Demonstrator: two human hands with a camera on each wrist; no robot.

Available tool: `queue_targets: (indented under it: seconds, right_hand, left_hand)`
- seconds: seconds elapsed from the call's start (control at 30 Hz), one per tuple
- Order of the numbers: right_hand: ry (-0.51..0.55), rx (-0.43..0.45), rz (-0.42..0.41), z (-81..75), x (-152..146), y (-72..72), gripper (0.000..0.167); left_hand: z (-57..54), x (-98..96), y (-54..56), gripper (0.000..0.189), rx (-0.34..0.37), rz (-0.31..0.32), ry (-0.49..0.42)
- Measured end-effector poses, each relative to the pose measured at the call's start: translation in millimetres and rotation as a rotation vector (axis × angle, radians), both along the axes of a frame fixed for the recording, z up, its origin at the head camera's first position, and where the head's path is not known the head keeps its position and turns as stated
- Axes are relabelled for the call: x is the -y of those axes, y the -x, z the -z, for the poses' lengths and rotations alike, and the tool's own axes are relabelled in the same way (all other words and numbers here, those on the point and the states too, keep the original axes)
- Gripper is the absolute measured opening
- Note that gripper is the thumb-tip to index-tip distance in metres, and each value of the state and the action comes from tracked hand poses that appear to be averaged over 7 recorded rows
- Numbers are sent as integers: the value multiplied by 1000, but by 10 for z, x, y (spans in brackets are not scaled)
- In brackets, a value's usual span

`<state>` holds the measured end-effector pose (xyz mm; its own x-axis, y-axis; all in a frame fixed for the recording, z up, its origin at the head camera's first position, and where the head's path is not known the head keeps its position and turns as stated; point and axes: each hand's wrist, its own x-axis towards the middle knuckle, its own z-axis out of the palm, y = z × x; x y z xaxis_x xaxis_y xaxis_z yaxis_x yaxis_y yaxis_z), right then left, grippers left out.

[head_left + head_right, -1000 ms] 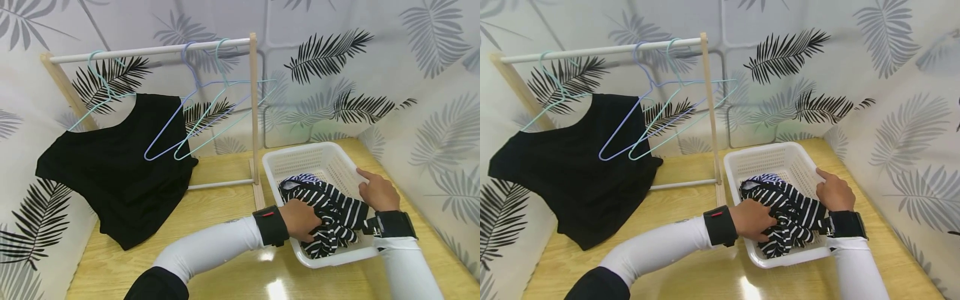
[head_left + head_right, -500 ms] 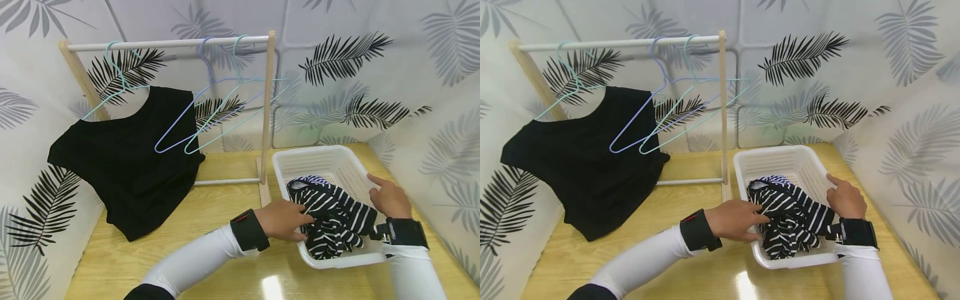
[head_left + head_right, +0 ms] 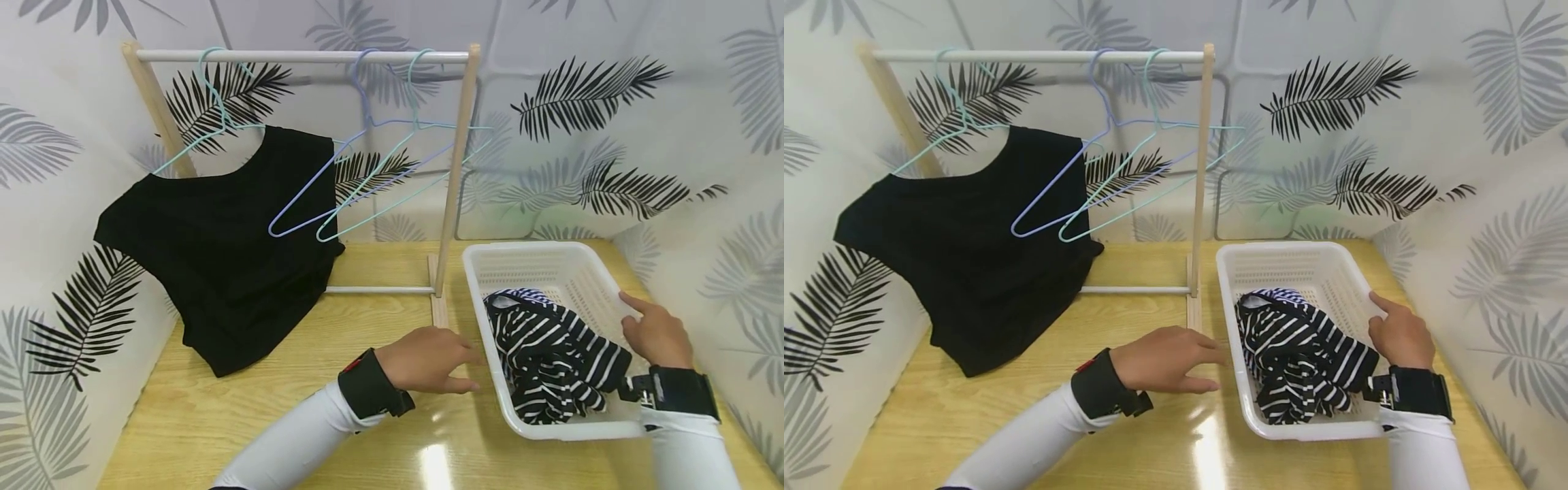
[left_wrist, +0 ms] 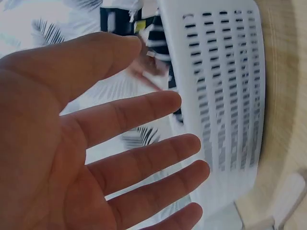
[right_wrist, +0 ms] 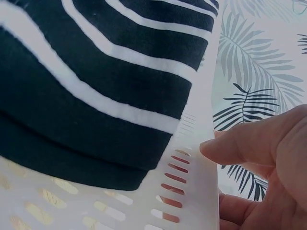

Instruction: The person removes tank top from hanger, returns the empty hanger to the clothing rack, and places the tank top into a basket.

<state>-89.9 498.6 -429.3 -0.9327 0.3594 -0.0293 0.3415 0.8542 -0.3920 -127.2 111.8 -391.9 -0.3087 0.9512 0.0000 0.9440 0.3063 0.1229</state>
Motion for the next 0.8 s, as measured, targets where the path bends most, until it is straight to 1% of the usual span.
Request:
queue_targets:
  seconds: [0.17, 0.33, 0.43, 0.53, 0.6, 0.7, 0.8]
  right_hand:
    - [-11, 7, 12, -8, -28, -34, 53]
    - [-42, -12, -11, -11, -53, -65, 52]
    - [-67, -37, -26, -19, -47, -75, 49]
    - [-92, -85, -32, -62, -17, -47, 49]
    - [-95, -123, -39, -110, 13, -18, 50]
    - [-86, -172, -59, -200, 100, 44, 50]
    - [-60, -190, -96, -300, 228, 130, 50]
  left_hand:
    - [-103, 298, 75, 38, 44, -96, -60]
    - [-241, 671, 138, 39, 66, -189, -153]
    - [-346, 909, 148, 39, 47, -233, -211]
    - [-464, 1153, 149, 39, 9, -279, -271]
    - [-552, 1311, 144, 38, -8, -309, -315]
    - [-679, 1555, 137, 35, -47, -344, -408]
    - [-807, 1815, 130, 32, -108, -388, -508]
